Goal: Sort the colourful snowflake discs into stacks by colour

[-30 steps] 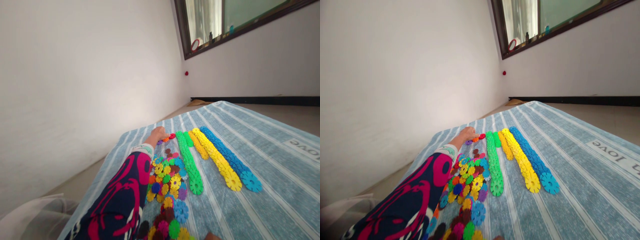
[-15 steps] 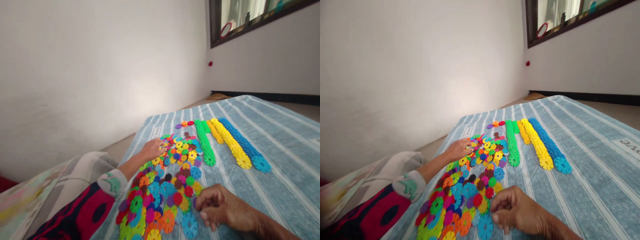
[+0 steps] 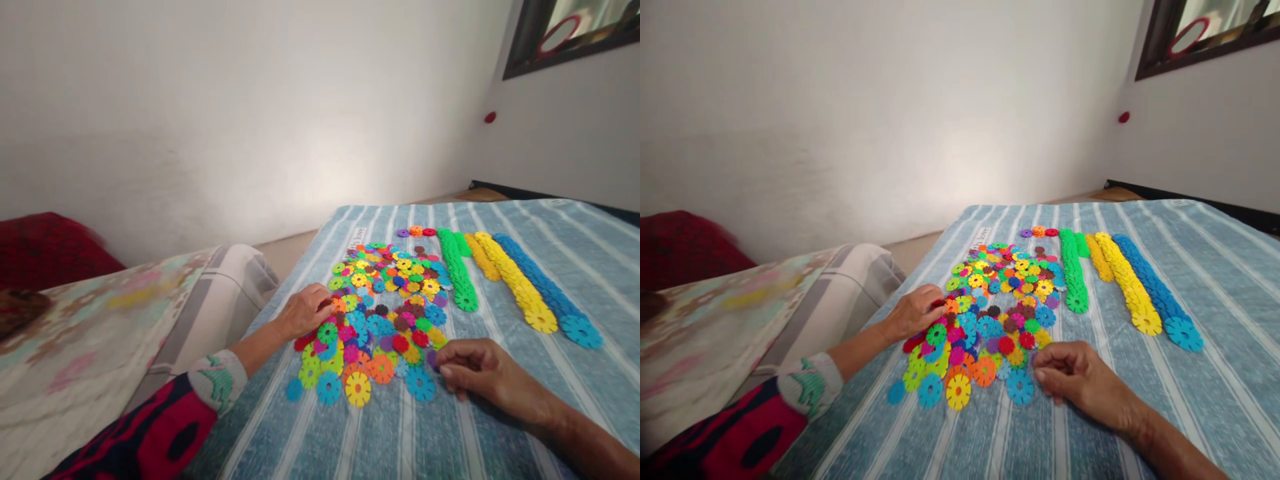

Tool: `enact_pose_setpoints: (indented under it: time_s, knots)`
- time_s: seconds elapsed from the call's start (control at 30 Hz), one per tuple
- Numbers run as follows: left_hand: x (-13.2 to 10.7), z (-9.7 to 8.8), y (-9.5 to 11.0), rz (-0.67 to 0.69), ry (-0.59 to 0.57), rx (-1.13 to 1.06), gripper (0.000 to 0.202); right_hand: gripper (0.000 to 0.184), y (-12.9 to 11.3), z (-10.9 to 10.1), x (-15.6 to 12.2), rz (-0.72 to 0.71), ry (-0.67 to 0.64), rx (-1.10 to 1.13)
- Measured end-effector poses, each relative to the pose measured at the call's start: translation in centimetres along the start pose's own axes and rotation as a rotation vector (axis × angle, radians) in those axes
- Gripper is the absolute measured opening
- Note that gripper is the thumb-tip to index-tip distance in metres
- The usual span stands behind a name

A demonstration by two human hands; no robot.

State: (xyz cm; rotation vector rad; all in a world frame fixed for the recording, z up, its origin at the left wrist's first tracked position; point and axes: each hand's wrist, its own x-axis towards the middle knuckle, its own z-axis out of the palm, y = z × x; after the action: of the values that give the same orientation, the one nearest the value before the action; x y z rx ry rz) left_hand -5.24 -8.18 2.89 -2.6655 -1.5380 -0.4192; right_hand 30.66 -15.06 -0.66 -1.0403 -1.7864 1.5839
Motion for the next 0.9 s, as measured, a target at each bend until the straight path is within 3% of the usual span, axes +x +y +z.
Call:
enact_pose_setpoints:
  time_s: [0.13, 0.23, 0.4, 0.53, 0.7, 0.9]
  knots:
    - [0.0, 0.6, -0.2, -0.008, 0.061, -0.03, 0.015, 0.025, -2.0, 3.6, 0.3, -0.337, 0.028, -0.605]
    - [0.4, 1.1, -0.3, -0.018, 0.096, -0.053, 0.017, 0.022, -3.7, 7.6, 2.0, -0.66, -0.09, -0.909]
    - [0.9, 1.8, -1.5, -0.074, 0.154, -0.097, 0.019, 0.013, -5.7, 13.9, 6.5, -1.031, -0.199, -1.089]
    - [0.8, 2.5, -3.0, -0.117, 0.244, -0.127, 0.019, 0.013, -5.9, 16.9, 9.5, -1.119, -0.281, -1.129]
    - [-0.1, 3.3, -3.7, -0.158, 0.323, -0.178, 0.019, 0.015, -5.1, 16.1, 11.8, -1.04, -0.227, -1.202]
    - [-0.5, 3.1, -3.2, -0.173, 0.317, -0.218, 0.021, 0.017, -4.6, 10.5, 15.1, -0.879, -0.081, -1.378]
